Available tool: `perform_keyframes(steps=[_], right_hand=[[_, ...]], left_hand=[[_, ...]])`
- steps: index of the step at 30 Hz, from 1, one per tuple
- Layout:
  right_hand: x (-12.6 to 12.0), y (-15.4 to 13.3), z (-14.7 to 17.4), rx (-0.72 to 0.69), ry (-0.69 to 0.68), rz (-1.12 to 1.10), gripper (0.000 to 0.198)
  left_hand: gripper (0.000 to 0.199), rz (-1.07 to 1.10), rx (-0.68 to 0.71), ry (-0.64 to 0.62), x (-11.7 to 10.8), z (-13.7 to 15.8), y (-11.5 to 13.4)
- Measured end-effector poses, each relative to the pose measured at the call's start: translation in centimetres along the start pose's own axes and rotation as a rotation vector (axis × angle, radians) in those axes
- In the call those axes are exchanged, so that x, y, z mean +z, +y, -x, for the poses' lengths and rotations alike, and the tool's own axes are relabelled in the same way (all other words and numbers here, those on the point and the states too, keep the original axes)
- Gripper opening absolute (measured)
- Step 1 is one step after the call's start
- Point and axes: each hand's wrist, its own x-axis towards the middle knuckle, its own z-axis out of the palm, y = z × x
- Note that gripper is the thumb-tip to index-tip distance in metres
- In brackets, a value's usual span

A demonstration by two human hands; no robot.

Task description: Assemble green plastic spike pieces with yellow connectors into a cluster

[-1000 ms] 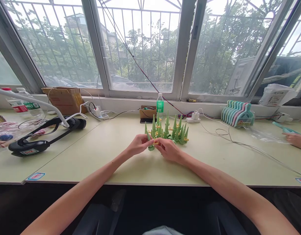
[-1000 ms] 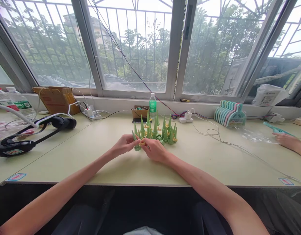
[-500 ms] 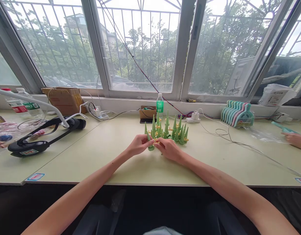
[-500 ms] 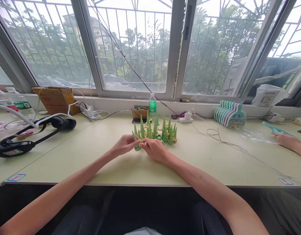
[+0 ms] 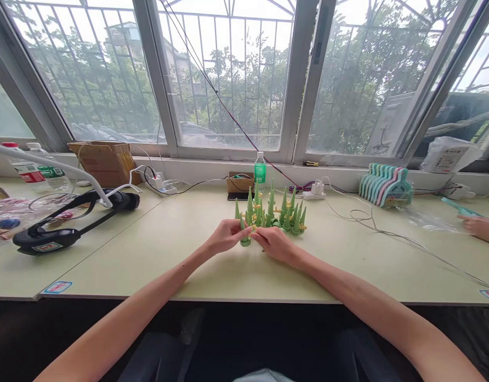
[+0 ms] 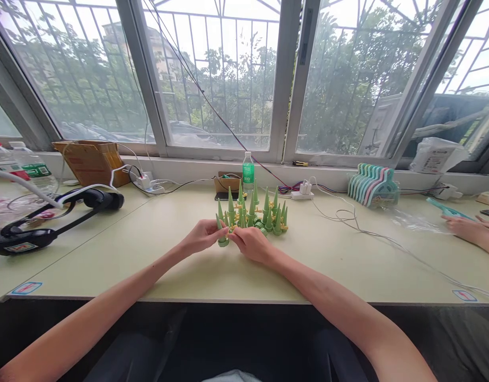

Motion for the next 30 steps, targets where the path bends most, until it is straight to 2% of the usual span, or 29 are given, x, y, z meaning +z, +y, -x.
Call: perform_keyframes(steps=[4, 8, 10, 16, 23, 30], right_hand=[[-0.15, -0.24, 0.00, 0.033, -0.016, 0.027, 0.041], [-0.39, -0.80, -0.02, 0.103, -0.024, -0.002, 0.021], [-0.40, -0.87, 0.01, 0.108, -0.032, -0.009, 0.019], [-0.11, -0.24, 0.07, 0.049, -0.040, -0.003, 0.020], [-0.17, -0.27, -0.05, 0.034, -0.036, 0.052, 0.039], [-0.56, -0.95, 0.04, 0.101, -0.043, -0.020, 0.020]], left_hand=[[0.045, -0.022, -0.004, 0.010, 0.01, -0.01, -0.05], [0.045, -0.017, 0.003, 0.031, 0.00, -0.09, -0.21], [0.045, -0.021, 0.008, 0.040, -0.01, -0.10, -0.22], [0.045, -0.033, -0.009, 0.030, 0.04, -0.01, 0.00], [0.045, -0.068, 0.014, 0.004, -0.03, -0.05, -0.30], [0.046, -0.059, 0.009, 0.035, -0.05, -0.07, -0.32]])
